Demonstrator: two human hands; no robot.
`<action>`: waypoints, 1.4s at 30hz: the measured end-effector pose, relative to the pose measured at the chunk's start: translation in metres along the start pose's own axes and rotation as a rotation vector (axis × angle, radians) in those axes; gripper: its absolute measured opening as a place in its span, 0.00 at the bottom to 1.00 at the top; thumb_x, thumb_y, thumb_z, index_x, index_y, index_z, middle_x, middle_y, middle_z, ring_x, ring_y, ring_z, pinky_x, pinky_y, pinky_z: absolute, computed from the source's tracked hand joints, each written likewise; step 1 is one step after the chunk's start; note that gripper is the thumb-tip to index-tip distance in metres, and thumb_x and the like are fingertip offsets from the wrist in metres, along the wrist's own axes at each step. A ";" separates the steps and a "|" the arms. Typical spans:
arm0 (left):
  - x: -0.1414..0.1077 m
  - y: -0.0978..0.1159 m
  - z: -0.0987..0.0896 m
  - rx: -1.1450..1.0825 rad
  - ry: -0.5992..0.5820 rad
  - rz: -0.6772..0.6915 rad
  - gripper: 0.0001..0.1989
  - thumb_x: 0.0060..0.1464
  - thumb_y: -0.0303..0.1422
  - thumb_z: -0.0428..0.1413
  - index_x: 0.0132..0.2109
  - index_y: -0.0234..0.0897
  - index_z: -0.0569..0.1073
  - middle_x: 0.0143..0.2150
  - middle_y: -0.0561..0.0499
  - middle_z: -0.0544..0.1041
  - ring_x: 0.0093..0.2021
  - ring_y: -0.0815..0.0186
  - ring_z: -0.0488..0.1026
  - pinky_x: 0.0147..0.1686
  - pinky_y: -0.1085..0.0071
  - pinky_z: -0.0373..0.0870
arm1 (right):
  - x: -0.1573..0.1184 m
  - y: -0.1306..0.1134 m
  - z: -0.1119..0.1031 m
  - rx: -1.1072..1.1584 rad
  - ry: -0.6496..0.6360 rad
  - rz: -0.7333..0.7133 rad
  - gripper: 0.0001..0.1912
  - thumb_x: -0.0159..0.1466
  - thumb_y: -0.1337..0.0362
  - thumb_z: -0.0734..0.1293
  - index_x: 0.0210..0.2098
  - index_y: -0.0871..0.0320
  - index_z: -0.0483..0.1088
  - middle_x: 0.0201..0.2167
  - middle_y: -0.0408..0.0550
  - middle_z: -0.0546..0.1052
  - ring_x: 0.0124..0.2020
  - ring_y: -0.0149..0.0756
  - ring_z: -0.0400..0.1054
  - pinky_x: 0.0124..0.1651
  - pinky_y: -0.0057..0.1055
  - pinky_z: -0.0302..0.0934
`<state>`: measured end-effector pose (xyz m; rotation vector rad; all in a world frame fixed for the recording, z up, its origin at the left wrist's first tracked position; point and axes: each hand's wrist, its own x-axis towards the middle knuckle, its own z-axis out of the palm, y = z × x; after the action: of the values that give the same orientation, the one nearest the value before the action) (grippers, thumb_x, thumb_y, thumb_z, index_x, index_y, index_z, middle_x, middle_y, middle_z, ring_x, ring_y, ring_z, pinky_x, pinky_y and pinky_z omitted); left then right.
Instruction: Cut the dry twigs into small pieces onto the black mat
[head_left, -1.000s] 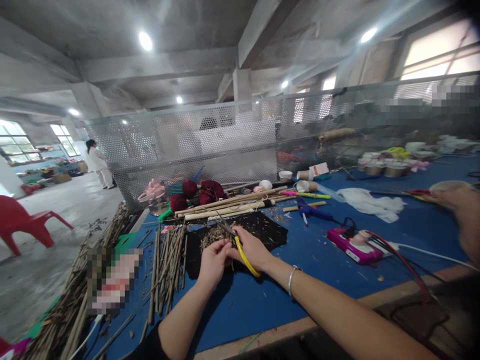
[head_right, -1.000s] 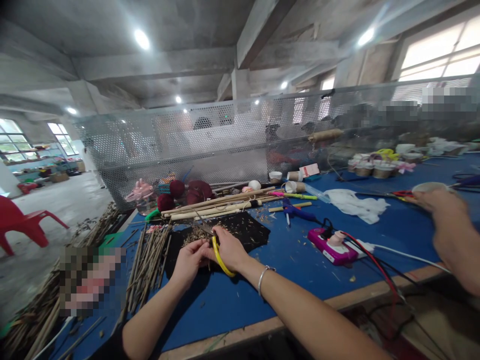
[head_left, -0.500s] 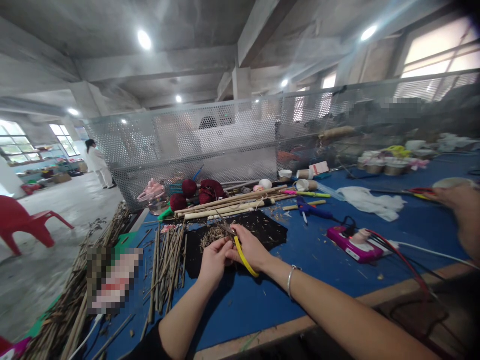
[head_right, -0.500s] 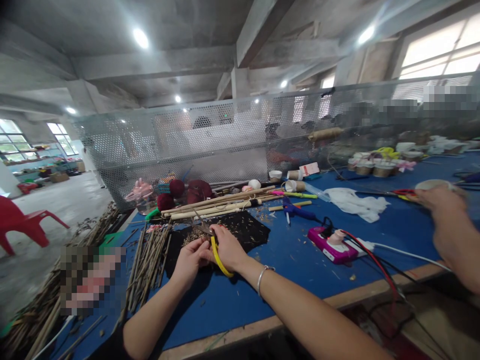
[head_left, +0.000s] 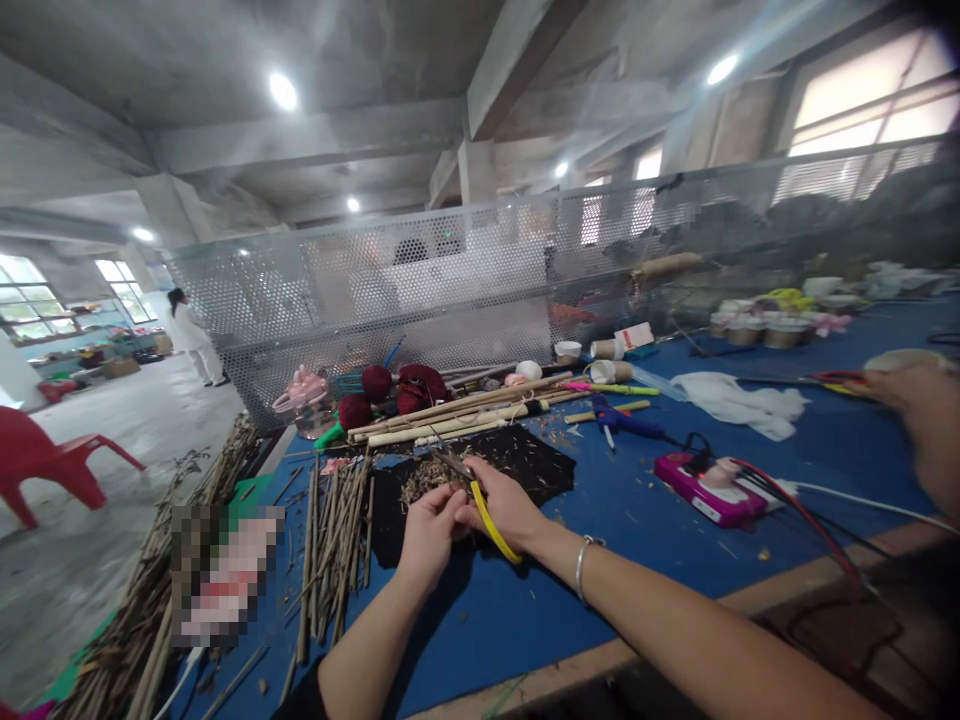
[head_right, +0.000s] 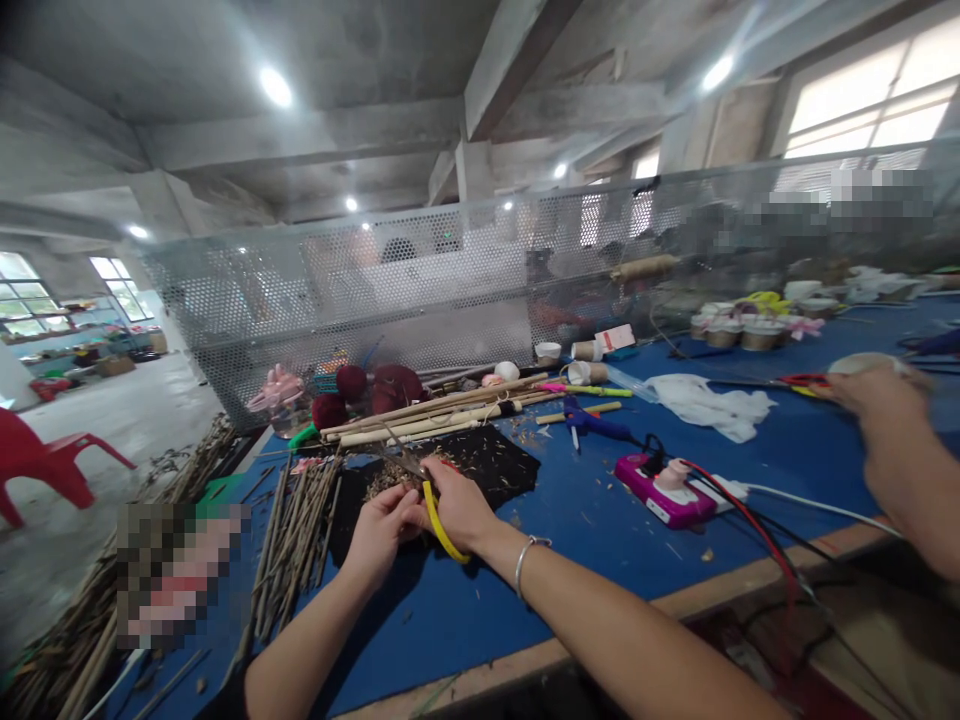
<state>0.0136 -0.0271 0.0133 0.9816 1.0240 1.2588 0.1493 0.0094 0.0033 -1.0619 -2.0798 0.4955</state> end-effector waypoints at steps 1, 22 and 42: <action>0.001 -0.001 0.000 0.003 0.007 0.006 0.18 0.36 0.42 0.63 0.32 0.32 0.75 0.23 0.55 0.70 0.20 0.77 0.63 0.21 0.80 0.61 | 0.000 -0.001 0.000 0.001 -0.018 0.023 0.26 0.52 0.51 0.67 0.45 0.56 0.60 0.32 0.45 0.71 0.30 0.33 0.65 0.33 0.27 0.57; 0.010 -0.007 -0.009 0.026 0.077 0.049 0.19 0.38 0.42 0.61 0.35 0.31 0.74 0.26 0.51 0.73 0.23 0.73 0.68 0.22 0.80 0.64 | 0.001 0.001 -0.002 -0.211 -0.011 0.125 0.24 0.54 0.48 0.65 0.44 0.56 0.63 0.29 0.47 0.74 0.29 0.36 0.68 0.30 0.27 0.54; 0.010 -0.007 -0.010 0.009 0.053 0.077 0.19 0.37 0.43 0.62 0.33 0.32 0.75 0.23 0.54 0.71 0.20 0.75 0.65 0.21 0.79 0.62 | 0.000 0.005 -0.001 -0.103 -0.049 0.106 0.20 0.55 0.50 0.64 0.41 0.56 0.66 0.25 0.44 0.72 0.23 0.31 0.64 0.25 0.23 0.52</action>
<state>0.0063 -0.0179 0.0030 1.0074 1.0418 1.3512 0.1519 0.0124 0.0010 -1.2360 -2.1190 0.4747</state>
